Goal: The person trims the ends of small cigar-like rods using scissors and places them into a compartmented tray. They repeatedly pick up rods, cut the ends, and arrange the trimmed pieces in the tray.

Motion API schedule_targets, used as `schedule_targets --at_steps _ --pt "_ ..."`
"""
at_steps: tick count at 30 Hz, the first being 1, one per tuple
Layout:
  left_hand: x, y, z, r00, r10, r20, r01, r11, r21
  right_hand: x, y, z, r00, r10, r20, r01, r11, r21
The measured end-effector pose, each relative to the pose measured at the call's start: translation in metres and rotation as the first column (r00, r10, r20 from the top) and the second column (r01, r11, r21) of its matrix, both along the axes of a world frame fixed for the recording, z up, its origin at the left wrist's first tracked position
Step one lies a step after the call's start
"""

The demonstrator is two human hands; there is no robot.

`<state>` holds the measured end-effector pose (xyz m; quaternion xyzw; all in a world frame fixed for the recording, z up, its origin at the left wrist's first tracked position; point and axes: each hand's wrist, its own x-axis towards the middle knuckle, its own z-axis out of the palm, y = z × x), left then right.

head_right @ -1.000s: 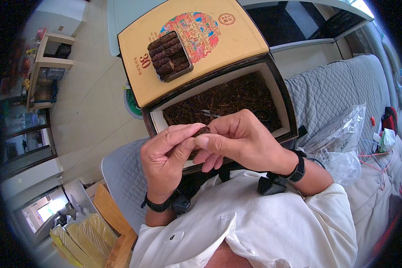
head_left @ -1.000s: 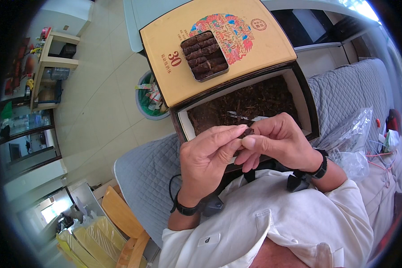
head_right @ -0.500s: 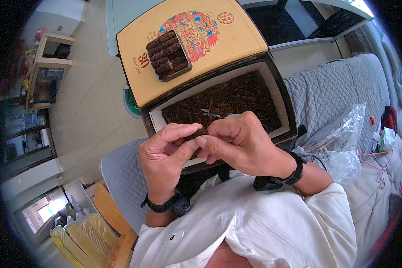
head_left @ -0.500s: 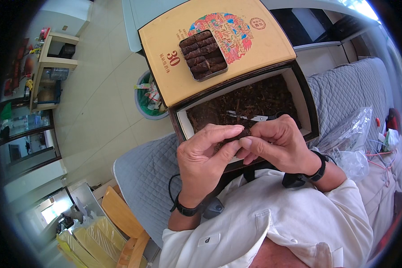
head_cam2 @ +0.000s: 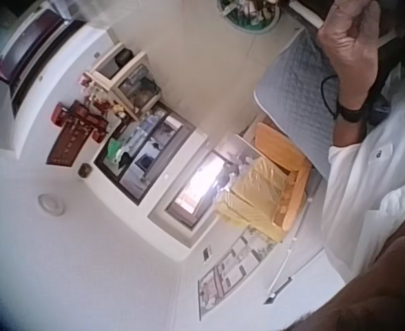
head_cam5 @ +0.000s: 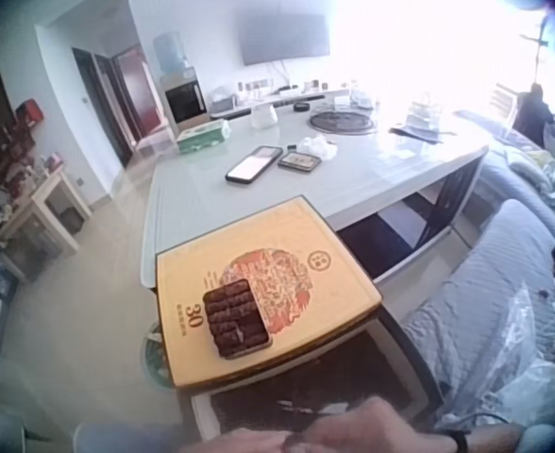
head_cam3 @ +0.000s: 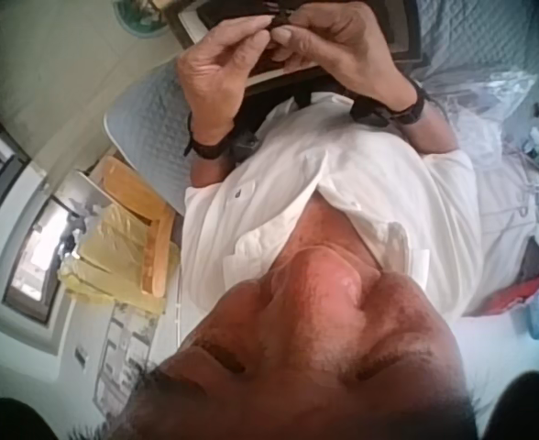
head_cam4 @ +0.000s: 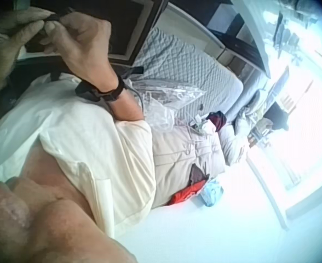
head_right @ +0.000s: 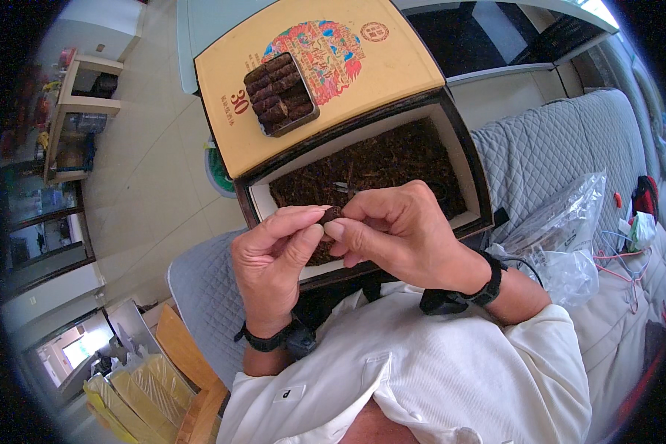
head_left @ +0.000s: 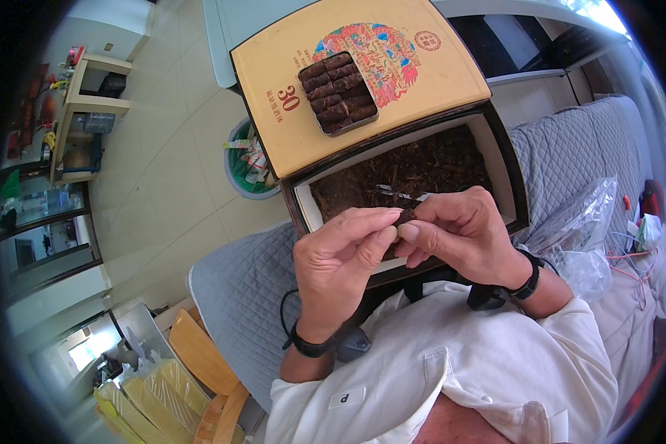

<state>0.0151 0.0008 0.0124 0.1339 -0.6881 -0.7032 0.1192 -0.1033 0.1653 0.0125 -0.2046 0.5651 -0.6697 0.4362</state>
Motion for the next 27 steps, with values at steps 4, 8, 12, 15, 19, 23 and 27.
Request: schedule_targets --at_steps 4,8,12,15,19,23,27 --pt "0.001 0.006 -0.006 0.993 0.115 -0.023 -0.113 0.989 0.092 0.000 0.000 0.001 0.999 -0.016 -0.030 0.016 1.000 0.002" --pt "0.001 0.005 -0.004 0.987 0.157 0.011 -0.157 0.969 0.190 0.003 -0.001 -0.005 0.998 -0.055 -0.031 0.053 0.998 -0.044" --pt "0.003 0.004 -0.006 0.988 0.151 0.002 -0.149 0.969 0.198 0.000 0.000 -0.004 0.994 -0.017 -0.104 0.017 1.000 0.002" --pt "0.001 0.004 -0.005 0.995 0.101 0.000 -0.099 0.980 0.175 -0.002 0.000 -0.001 0.987 0.001 -0.161 0.010 0.998 0.069" --pt "0.000 0.005 -0.005 0.997 0.075 -0.025 -0.071 0.989 0.134 0.001 -0.001 -0.005 0.987 -0.034 -0.156 0.040 0.999 0.034" --pt "0.000 0.004 -0.007 0.997 0.071 -0.031 -0.065 0.986 0.156 0.000 0.000 -0.002 0.976 0.007 -0.216 0.001 0.999 0.037" --pt "-0.001 0.004 -0.006 0.998 0.054 -0.030 -0.051 0.992 0.115 -0.003 0.001 0.002 0.981 0.046 -0.188 -0.044 0.999 0.013"
